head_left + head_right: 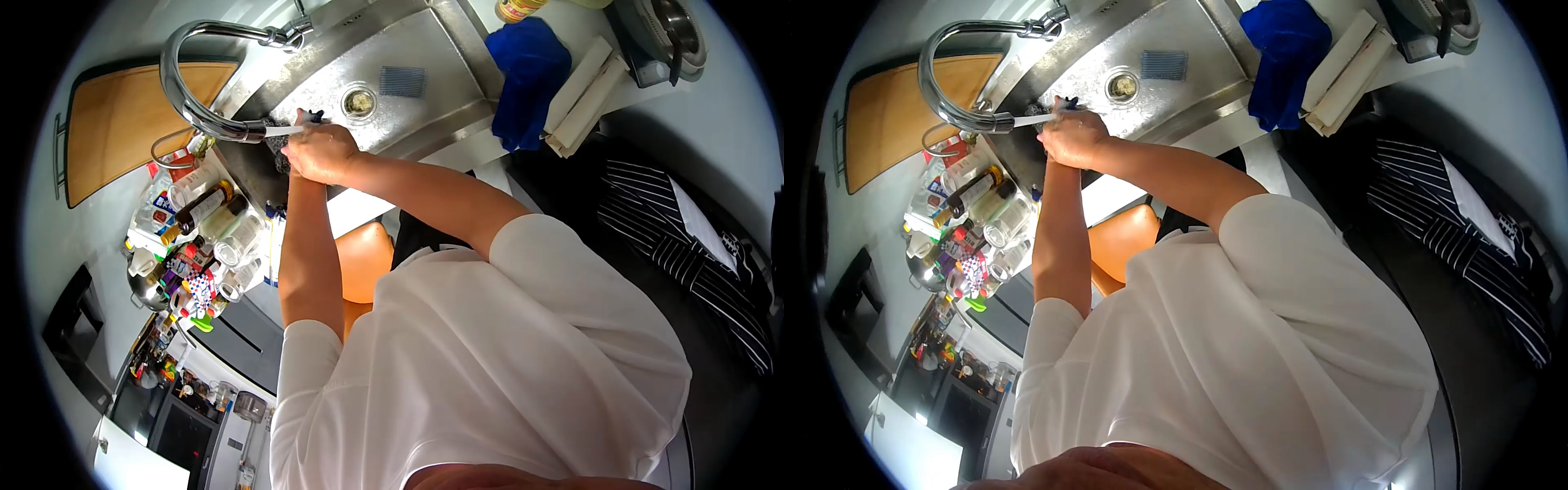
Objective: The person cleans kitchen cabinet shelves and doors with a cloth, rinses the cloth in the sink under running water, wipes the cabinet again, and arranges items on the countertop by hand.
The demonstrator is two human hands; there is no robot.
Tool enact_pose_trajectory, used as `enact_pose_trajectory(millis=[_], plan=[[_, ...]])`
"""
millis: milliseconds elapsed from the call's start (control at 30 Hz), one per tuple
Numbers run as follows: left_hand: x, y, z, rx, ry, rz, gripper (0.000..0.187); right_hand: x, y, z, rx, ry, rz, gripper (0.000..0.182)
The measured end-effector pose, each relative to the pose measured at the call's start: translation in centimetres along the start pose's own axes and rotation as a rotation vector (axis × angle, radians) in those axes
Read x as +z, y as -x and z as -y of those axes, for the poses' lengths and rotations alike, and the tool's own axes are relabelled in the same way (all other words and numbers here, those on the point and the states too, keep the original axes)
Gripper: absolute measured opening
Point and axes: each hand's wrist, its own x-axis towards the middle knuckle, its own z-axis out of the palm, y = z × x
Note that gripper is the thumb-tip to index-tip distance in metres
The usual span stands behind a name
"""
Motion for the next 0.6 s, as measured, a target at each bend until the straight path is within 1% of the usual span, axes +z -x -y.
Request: enact_pose_trajectory(millis=[33,67,133,167,200,233,300,333,367,433,467,500,533,567,600], plan=[[-4.3,-3.0,-0.1,-0.13,0.005,0.089,0.043,-0.5,-0.3,-0.1,0.011,-0.027,0.053,0.037],[-3.7,-3.0,-0.3,-0.104,0.089,0.171,0.041,-0.4,-0.7,-0.2,0.008,-0.024,0.05,0.037],[-1.4,-1.8,-0.4,-0.055,0.265,0.327,0.036,0.2,-1.0,-0.3,0.123,0.089,-0.15,0.034],[0.2,-0.8,-0.6,-0.028,0.352,0.404,0.033,0.1,-1.1,-0.8,0.12,0.088,-0.146,0.034],[2.3,0.5,-1.0,0.0,0.438,0.479,0.031,-0.1,-1.5,-1.9,0.185,-0.089,-0.174,0.036],[8.5,4.0,-2.7,-0.122,0.081,-0.186,0.022,0.0,-2.1,-3.0,0.25,-0.269,-0.2,0.038],[7.5,3.5,-2.9,-0.085,0.12,-0.223,0.022,2.5,-4.3,-7.5,0.711,-0.396,-0.166,0.047],[6.8,3.1,-3.3,-0.067,0.102,-0.223,0.021,4.7,-4.9,-10.0,0.745,-0.397,-0.085,0.051],[6.9,2.8,-3.1,-0.008,0.123,-0.215,0.025,6.7,-5.0,-12.0,0.781,-0.679,0.003,0.057],[5.2,2.3,-3.3,0.075,0.152,-0.052,0.031,0.0,-3.7,-8.1,1.078,-1.226,0.25,0.061],[5.2,2.6,-3.3,0.08,0.155,-0.053,0.031,-1.0,-3.2,-7.9,1.079,-1.384,0.328,0.059],[5.5,3.3,-3.3,0.142,0.19,-0.12,0.036,-0.8,-3.3,-7.8,1.078,-1.382,0.33,0.059],[6.0,4.1,-3.3,0.203,0.224,-0.186,0.041,0.1,-3.2,-8.0,0.969,-1.199,0.263,0.059],[6.6,4.9,-3.1,0.202,0.224,-0.186,0.041,1.1,-3.0,-8.0,0.858,-1.017,0.196,0.06],[7.7,5.8,-2.8,0.051,0.214,-0.249,0.048,3.2,-2.7,-8.7,0.598,-0.56,0.012,0.071]])
